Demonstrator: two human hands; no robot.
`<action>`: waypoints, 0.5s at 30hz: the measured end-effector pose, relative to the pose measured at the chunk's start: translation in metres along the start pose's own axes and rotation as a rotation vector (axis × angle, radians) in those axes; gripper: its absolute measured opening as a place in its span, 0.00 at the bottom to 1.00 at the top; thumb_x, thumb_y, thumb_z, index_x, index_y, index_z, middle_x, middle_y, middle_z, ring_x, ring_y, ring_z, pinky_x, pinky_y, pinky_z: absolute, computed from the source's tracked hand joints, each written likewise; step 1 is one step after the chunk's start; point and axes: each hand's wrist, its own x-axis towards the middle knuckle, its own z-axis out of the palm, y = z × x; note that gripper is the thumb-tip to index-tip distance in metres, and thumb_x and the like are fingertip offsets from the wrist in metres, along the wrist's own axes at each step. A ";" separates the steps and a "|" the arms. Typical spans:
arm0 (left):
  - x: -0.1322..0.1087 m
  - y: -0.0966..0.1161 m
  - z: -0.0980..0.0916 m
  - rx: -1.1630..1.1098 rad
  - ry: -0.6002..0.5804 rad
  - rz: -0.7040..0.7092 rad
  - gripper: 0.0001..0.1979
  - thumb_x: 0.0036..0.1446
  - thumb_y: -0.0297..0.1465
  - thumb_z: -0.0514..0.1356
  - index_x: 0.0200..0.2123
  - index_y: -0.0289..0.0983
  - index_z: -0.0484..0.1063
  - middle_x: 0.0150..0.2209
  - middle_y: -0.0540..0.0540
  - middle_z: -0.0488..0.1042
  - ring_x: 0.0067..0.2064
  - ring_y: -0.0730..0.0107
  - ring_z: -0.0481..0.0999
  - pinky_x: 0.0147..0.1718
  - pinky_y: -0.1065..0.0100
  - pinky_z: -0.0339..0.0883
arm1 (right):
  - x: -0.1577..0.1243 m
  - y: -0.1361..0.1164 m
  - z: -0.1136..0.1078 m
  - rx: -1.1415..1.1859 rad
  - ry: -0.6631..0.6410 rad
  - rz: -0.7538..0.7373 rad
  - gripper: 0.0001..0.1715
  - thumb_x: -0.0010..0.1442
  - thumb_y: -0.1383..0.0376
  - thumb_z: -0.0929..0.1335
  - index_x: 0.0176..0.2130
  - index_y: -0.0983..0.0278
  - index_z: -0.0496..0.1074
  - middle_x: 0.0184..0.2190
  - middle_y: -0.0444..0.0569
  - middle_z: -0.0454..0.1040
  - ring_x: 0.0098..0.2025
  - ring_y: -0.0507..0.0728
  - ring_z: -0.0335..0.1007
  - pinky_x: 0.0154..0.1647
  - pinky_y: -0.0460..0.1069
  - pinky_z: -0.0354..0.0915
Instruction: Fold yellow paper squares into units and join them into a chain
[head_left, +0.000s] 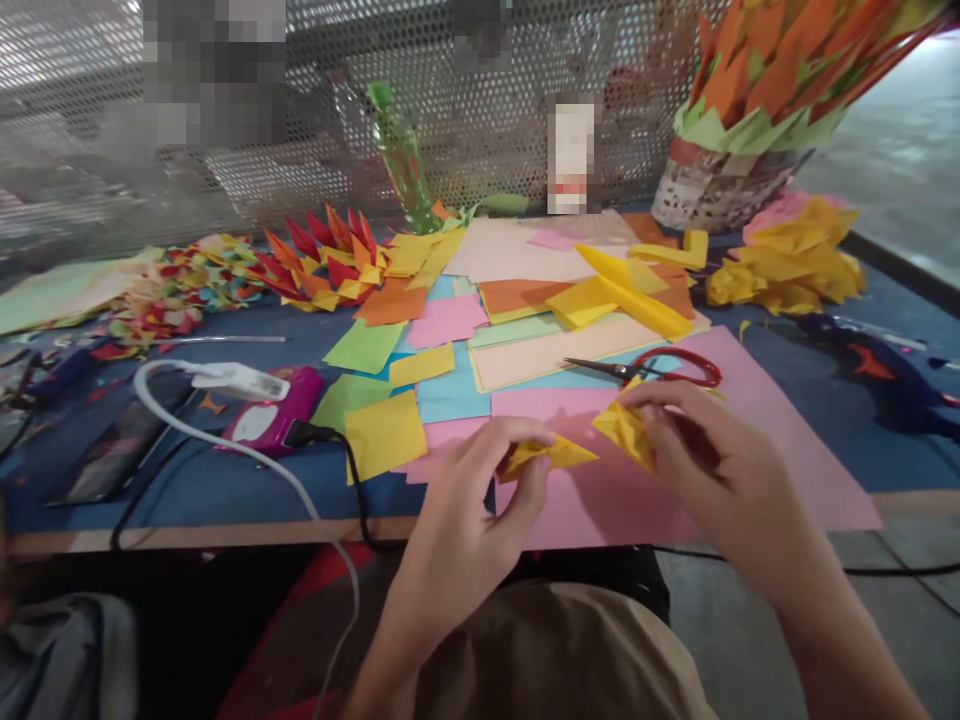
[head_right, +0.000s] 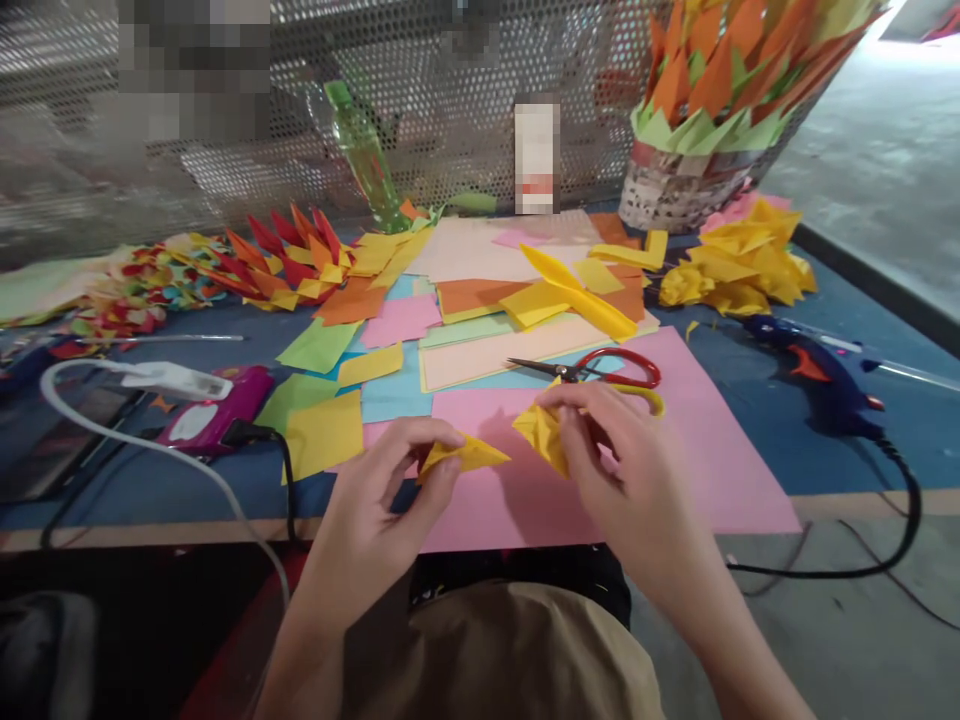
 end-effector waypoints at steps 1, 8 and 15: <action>-0.001 0.000 -0.001 0.022 -0.005 0.009 0.08 0.74 0.27 0.62 0.51 0.47 0.74 0.44 0.54 0.79 0.41 0.74 0.75 0.43 0.72 0.69 | 0.000 0.000 0.002 -0.013 -0.008 -0.008 0.14 0.77 0.56 0.66 0.48 0.59 0.80 0.42 0.49 0.81 0.37 0.53 0.76 0.30 0.44 0.68; 0.001 -0.005 -0.008 0.125 -0.005 0.091 0.07 0.73 0.28 0.65 0.50 0.46 0.75 0.44 0.54 0.80 0.43 0.74 0.78 0.45 0.74 0.70 | 0.001 0.001 0.038 -0.183 0.048 -0.104 0.15 0.76 0.62 0.66 0.55 0.59 0.80 0.53 0.53 0.81 0.52 0.58 0.80 0.52 0.52 0.77; 0.008 -0.011 -0.005 0.228 -0.045 0.188 0.05 0.73 0.30 0.65 0.49 0.46 0.75 0.40 0.55 0.80 0.38 0.73 0.78 0.41 0.74 0.71 | -0.023 -0.008 -0.008 -0.560 0.245 -0.070 0.23 0.79 0.56 0.64 0.68 0.53 0.73 0.61 0.51 0.77 0.57 0.59 0.77 0.55 0.54 0.74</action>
